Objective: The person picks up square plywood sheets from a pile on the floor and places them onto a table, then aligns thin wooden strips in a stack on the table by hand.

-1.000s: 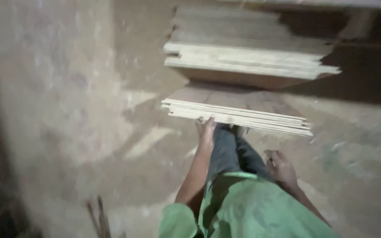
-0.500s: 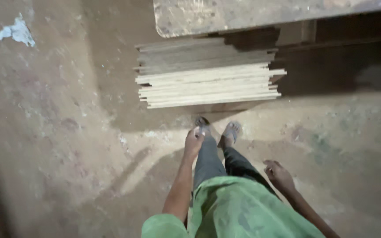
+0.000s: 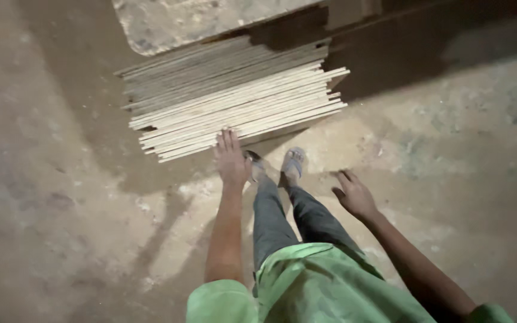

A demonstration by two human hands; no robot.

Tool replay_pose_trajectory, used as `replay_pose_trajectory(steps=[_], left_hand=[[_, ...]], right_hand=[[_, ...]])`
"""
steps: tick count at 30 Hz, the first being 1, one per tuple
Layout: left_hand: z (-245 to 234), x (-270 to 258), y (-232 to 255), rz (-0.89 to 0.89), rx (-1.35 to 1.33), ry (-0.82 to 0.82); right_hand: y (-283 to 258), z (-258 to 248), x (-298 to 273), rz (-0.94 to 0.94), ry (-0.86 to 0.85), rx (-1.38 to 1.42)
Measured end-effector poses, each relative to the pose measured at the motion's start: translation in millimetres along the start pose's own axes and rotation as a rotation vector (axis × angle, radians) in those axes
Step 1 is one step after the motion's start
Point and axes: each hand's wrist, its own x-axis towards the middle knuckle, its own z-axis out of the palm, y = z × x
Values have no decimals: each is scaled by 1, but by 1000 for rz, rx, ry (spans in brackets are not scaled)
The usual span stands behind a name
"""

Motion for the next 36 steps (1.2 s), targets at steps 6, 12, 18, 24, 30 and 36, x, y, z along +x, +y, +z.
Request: replay_pose_trajectory(steps=[6,12,18,24,30,36], left_hand=[[-6,-8,5,53,-69,99],[16,-36,4,69,-67,173],[45,-125,7,37,-83,64],[45,-105,-2,91,-90,94],[29,-33,-10,54,-4,100],[17,-14,-10,82,55,114]], right_hand=[[-27,-6,72,-12,48,34],[-37,9,129,-227,130,-273],[-42,32,54,-190,69,-268],[-21,28,-8,-83,103,-222],[-1,25,-22,-1,87,-183],[15,41,-44,67,65,-68]])
